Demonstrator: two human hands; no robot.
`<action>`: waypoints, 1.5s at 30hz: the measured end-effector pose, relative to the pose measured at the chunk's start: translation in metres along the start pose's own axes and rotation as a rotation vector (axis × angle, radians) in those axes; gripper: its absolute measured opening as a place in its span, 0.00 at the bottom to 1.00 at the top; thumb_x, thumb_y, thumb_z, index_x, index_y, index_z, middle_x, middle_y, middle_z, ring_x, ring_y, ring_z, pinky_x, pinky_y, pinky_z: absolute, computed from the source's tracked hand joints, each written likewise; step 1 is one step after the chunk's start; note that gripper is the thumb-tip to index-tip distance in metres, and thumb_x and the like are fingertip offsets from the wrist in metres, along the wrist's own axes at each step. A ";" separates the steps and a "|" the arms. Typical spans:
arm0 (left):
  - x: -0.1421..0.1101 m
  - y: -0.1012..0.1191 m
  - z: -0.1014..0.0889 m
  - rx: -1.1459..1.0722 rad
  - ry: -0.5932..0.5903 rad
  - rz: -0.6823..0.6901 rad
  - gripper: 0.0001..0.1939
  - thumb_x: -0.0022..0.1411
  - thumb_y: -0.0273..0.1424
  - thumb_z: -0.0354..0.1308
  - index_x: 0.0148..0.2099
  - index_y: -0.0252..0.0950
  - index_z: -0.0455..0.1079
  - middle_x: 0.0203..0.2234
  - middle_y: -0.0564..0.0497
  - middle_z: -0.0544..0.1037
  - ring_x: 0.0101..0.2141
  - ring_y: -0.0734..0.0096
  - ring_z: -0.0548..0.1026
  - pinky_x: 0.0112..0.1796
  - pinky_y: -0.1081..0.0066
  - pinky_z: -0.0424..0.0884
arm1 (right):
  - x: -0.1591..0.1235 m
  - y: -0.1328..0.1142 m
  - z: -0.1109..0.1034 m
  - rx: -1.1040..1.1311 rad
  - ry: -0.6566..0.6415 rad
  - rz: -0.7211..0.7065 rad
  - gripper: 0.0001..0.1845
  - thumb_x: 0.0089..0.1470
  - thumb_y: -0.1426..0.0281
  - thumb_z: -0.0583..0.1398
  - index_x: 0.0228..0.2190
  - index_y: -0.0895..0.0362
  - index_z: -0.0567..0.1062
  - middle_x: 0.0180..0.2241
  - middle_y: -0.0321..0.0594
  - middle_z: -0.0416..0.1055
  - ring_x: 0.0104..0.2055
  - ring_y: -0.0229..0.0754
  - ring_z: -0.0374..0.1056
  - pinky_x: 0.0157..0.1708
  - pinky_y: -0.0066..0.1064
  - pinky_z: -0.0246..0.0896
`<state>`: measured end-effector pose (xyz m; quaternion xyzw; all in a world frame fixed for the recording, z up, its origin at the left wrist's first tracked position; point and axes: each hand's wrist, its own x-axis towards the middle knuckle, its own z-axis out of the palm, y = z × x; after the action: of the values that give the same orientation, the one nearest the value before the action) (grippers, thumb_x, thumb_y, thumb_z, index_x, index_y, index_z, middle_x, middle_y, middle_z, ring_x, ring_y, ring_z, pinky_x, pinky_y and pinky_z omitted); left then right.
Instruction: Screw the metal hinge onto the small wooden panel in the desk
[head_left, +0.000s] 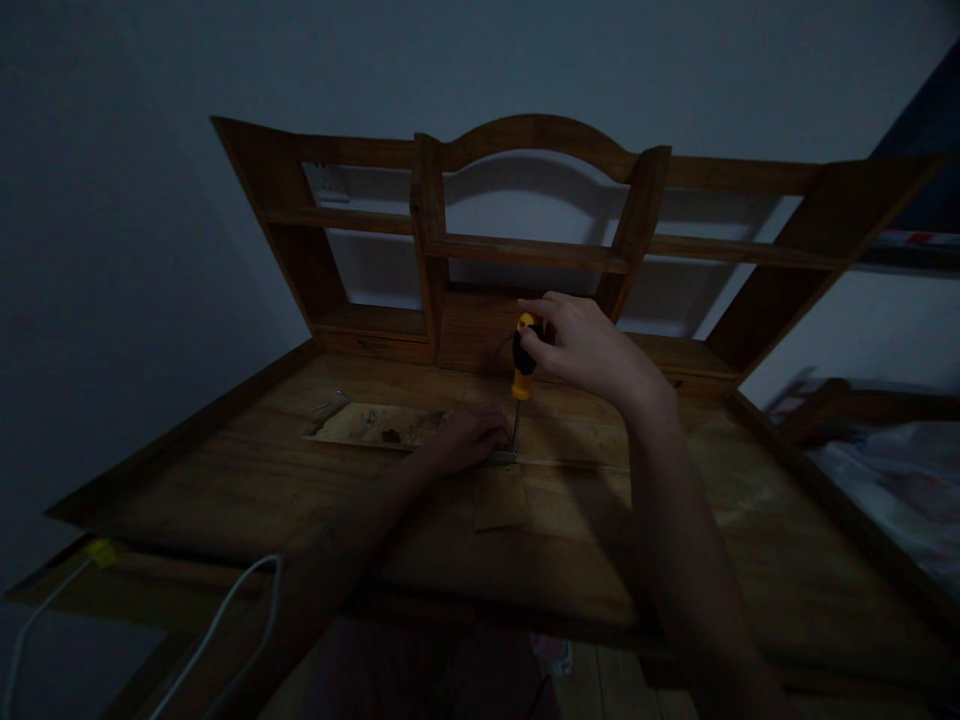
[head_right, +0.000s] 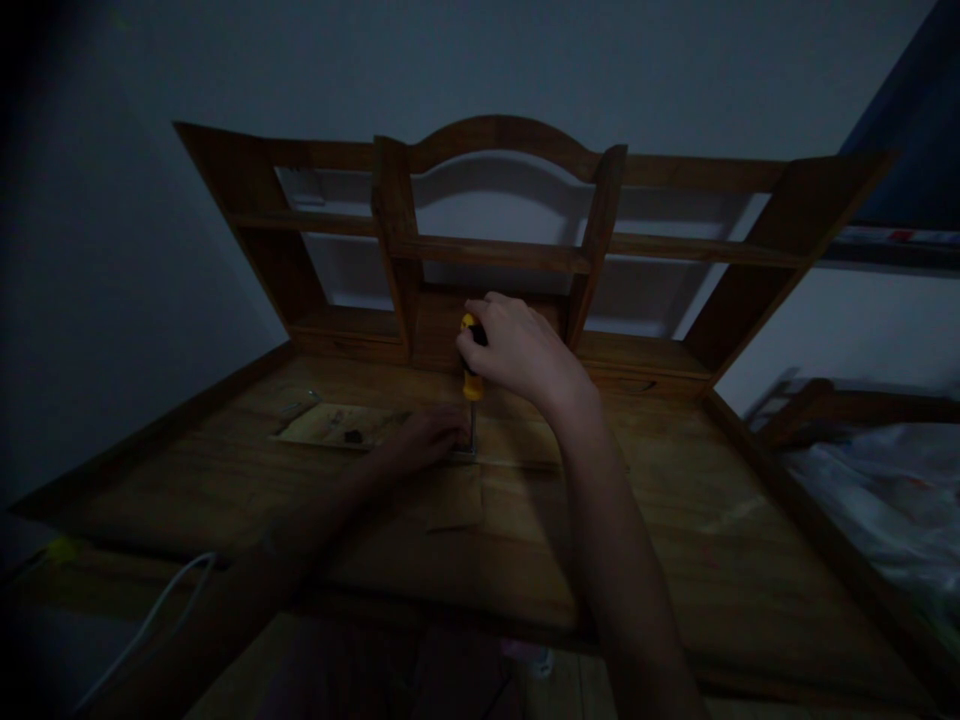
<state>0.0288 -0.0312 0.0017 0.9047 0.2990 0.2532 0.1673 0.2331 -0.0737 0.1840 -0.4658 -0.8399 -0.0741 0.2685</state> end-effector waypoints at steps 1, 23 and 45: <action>0.000 -0.001 0.001 0.003 0.001 -0.001 0.12 0.69 0.24 0.50 0.41 0.39 0.75 0.39 0.51 0.80 0.42 0.66 0.77 0.47 0.67 0.73 | 0.000 0.001 0.000 0.001 0.004 -0.003 0.21 0.66 0.66 0.56 0.55 0.60 0.79 0.46 0.48 0.78 0.45 0.48 0.72 0.49 0.37 0.62; -0.001 -0.002 0.002 0.026 0.012 0.040 0.12 0.70 0.24 0.51 0.42 0.38 0.76 0.40 0.49 0.81 0.43 0.64 0.77 0.48 0.66 0.72 | -0.002 0.002 -0.007 -0.078 -0.034 0.059 0.20 0.68 0.59 0.54 0.41 0.59 0.81 0.39 0.47 0.75 0.38 0.47 0.70 0.42 0.38 0.61; -0.002 -0.001 0.000 0.037 0.009 0.009 0.12 0.70 0.25 0.51 0.42 0.39 0.76 0.40 0.50 0.80 0.42 0.65 0.78 0.47 0.66 0.72 | 0.000 0.002 -0.002 -0.087 -0.006 0.033 0.20 0.69 0.55 0.55 0.37 0.56 0.79 0.38 0.45 0.74 0.38 0.46 0.69 0.41 0.37 0.59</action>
<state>0.0270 -0.0320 0.0007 0.9077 0.3005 0.2526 0.1480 0.2356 -0.0732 0.1852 -0.4912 -0.8288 -0.1047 0.2468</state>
